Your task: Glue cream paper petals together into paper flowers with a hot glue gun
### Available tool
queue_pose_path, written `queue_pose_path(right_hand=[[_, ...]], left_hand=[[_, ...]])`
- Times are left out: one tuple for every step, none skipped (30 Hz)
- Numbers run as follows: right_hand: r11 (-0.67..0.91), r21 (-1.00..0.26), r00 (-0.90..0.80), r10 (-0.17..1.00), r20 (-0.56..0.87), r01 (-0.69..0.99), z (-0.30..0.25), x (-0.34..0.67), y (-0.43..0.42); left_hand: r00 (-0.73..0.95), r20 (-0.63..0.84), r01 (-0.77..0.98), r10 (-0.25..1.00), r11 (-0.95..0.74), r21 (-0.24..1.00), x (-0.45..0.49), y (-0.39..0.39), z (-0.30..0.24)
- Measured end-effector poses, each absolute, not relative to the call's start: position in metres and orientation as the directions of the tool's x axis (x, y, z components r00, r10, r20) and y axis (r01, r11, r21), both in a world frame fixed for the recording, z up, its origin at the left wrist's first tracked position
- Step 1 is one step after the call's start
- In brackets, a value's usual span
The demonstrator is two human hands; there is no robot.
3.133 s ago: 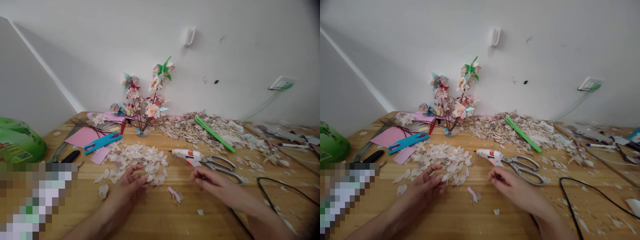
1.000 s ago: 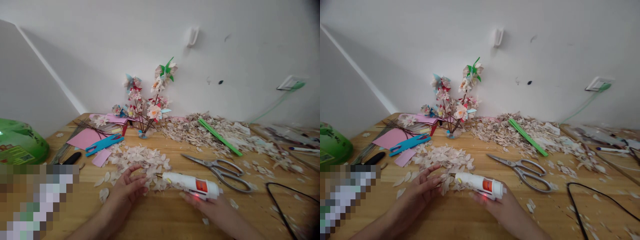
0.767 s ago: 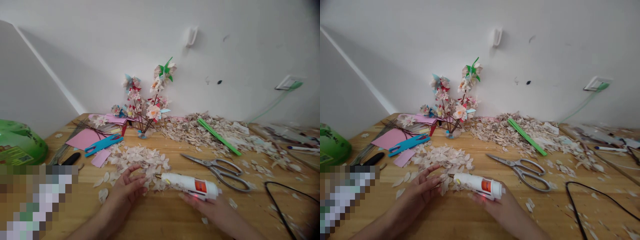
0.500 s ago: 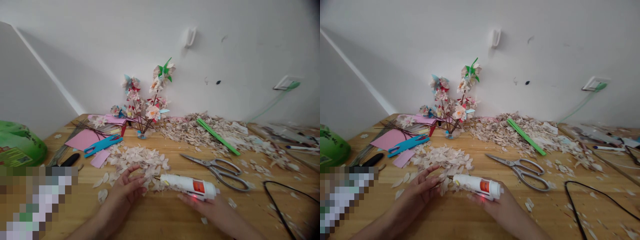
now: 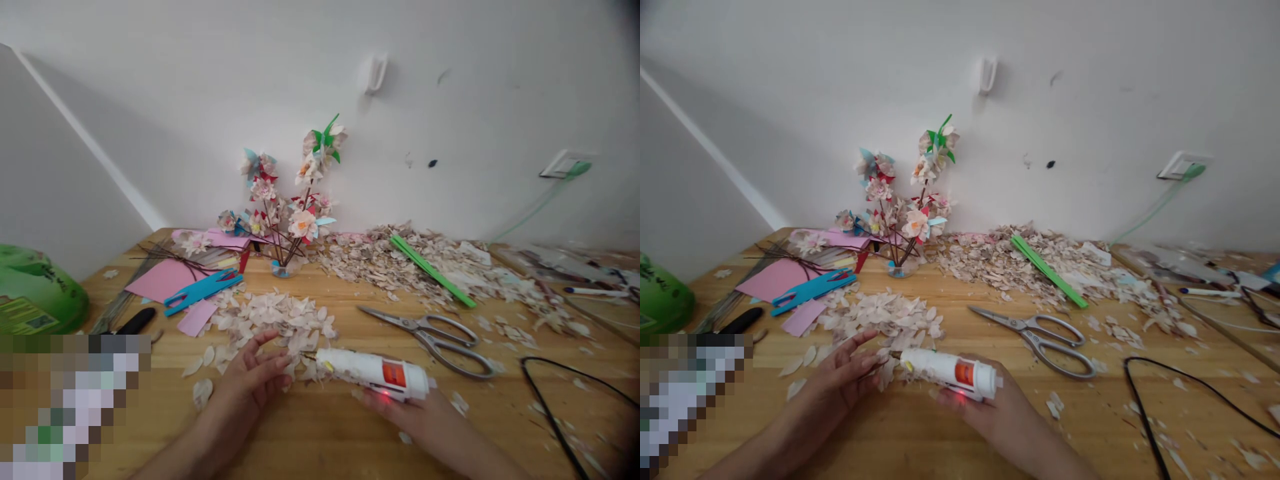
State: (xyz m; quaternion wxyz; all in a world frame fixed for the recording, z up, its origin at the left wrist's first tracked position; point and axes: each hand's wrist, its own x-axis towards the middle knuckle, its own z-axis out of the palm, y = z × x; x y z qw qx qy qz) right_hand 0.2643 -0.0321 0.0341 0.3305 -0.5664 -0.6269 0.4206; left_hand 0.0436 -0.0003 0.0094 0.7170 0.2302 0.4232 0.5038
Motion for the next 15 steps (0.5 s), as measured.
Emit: queue_pose_path(right_hand=[[0.006,-0.905,-0.14,0.988,-0.058,0.425,0.0341,0.2641,-0.0321],[0.007,-0.911,-0.136,0.989,-0.054,0.412,0.0344,0.2637,-0.0321],[0.005,-0.916,-0.131,0.99,-0.051,0.4,0.035,0.263,-0.0322],[0.001,-0.92,-0.126,0.991,-0.053,0.392,0.0358,0.2623,-0.0324],[-0.006,-0.921,-0.116,0.992,-0.055,0.389,0.0367,0.2616,-0.0326],[-0.013,-0.92,-0.106,0.993,-0.059,0.391,0.0377,0.2609,-0.0329],[-0.019,-0.917,-0.1,0.993,-0.064,0.397,0.0385,0.2603,-0.0332],[-0.024,-0.915,-0.096,0.993,-0.069,0.404,0.0392,0.2599,-0.0335],[-0.028,-0.913,-0.092,0.993,-0.071,0.408,0.0397,0.2598,-0.0337],[-0.029,-0.913,-0.09,0.993,-0.071,0.408,0.04,0.2598,-0.0338],[-0.027,-0.914,-0.089,0.994,-0.069,0.405,0.0401,0.2602,-0.0337],[-0.025,-0.916,-0.091,0.994,-0.067,0.402,0.0399,0.2609,-0.0334],[-0.019,-0.916,-0.096,0.993,-0.063,0.401,0.0397,0.2621,-0.0329],[-0.011,-0.915,-0.104,0.993,-0.058,0.404,0.0394,0.2636,-0.0323],[-0.001,-0.911,-0.117,0.992,-0.053,0.411,0.039,0.2654,-0.0317]], left_hand=[[0.135,-0.374,-0.527,0.918,0.386,0.757,0.0436,-0.0003,0.0092],[0.135,-0.374,-0.526,0.918,0.386,0.758,0.0436,-0.0003,0.009],[0.134,-0.375,-0.525,0.917,0.387,0.758,0.0435,-0.0004,0.0086],[0.133,-0.377,-0.524,0.917,0.388,0.759,0.0434,-0.0003,0.0082],[0.133,-0.377,-0.523,0.917,0.388,0.759,0.0432,-0.0002,0.0077],[0.135,-0.376,-0.521,0.917,0.389,0.76,0.043,0.0,0.0072],[0.14,-0.375,-0.521,0.916,0.39,0.759,0.0429,0.0002,0.0067],[0.145,-0.373,-0.521,0.917,0.391,0.759,0.0427,0.0005,0.0063],[0.148,-0.37,-0.523,0.917,0.39,0.758,0.0425,0.0006,0.0062],[0.149,-0.369,-0.525,0.917,0.39,0.757,0.0424,0.0007,0.0064],[0.15,-0.368,-0.528,0.917,0.389,0.755,0.0423,0.0005,0.0068],[0.152,-0.368,-0.533,0.917,0.389,0.751,0.0421,0.0002,0.0075],[0.155,-0.369,-0.539,0.917,0.391,0.746,0.0419,-0.0003,0.0084],[0.16,-0.371,-0.545,0.915,0.395,0.739,0.0417,-0.0008,0.0094],[0.169,-0.372,-0.552,0.913,0.4,0.732,0.0415,-0.0014,0.0104]])
